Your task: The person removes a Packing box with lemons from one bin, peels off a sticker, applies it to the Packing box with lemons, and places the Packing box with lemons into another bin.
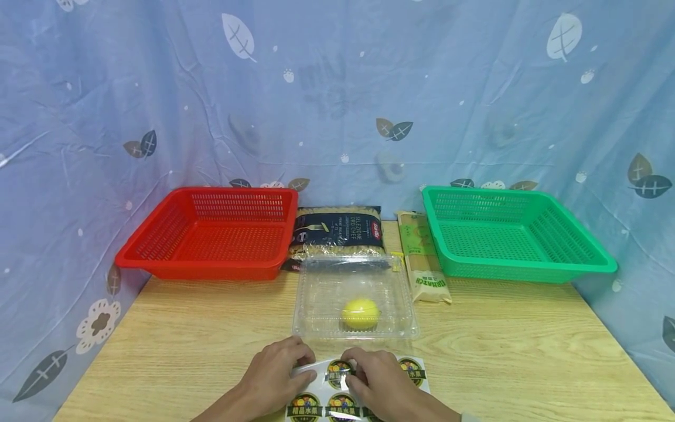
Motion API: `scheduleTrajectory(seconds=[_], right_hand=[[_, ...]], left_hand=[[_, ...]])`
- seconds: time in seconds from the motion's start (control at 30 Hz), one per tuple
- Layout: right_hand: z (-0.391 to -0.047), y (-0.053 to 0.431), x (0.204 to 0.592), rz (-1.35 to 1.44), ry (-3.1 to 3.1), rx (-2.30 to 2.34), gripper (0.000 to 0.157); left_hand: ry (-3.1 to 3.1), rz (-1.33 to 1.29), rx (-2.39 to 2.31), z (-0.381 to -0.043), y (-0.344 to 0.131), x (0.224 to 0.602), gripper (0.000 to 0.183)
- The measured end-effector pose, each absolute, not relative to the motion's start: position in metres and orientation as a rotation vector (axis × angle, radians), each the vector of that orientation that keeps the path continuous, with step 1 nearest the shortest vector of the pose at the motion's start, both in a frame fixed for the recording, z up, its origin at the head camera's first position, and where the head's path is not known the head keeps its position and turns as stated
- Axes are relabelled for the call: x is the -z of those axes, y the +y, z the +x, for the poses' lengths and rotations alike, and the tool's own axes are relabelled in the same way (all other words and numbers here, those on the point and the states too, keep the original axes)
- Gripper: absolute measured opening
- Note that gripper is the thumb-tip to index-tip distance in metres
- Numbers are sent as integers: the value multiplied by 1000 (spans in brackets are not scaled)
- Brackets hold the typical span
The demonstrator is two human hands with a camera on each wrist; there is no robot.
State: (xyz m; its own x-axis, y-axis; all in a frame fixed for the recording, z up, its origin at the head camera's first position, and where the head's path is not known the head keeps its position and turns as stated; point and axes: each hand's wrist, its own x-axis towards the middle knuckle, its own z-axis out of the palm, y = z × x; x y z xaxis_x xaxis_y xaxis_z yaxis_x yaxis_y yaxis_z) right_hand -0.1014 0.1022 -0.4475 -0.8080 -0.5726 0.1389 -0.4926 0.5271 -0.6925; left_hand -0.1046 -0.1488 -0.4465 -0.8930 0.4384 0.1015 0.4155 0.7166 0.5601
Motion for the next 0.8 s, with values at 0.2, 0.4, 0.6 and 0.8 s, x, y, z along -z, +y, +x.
scheduleTrajectory(seconds=[0.2, 0.4, 0.6, 0.8], right_hand=[[-102, 101, 446, -838, 2585, 1239, 9], [-102, 99, 448, -836, 2629, 1277, 7], [-100, 101, 450, -956, 2656, 1324, 9], [-99, 102, 450, -1142, 2676, 1378, 9]], left_hand=[[2864, 727, -937, -104, -149, 446, 9], [2871, 749, -932, -103, -148, 446, 9], [2889, 741, -912, -104, -148, 446, 9], [2898, 743, -910, -105, -149, 446, 8]])
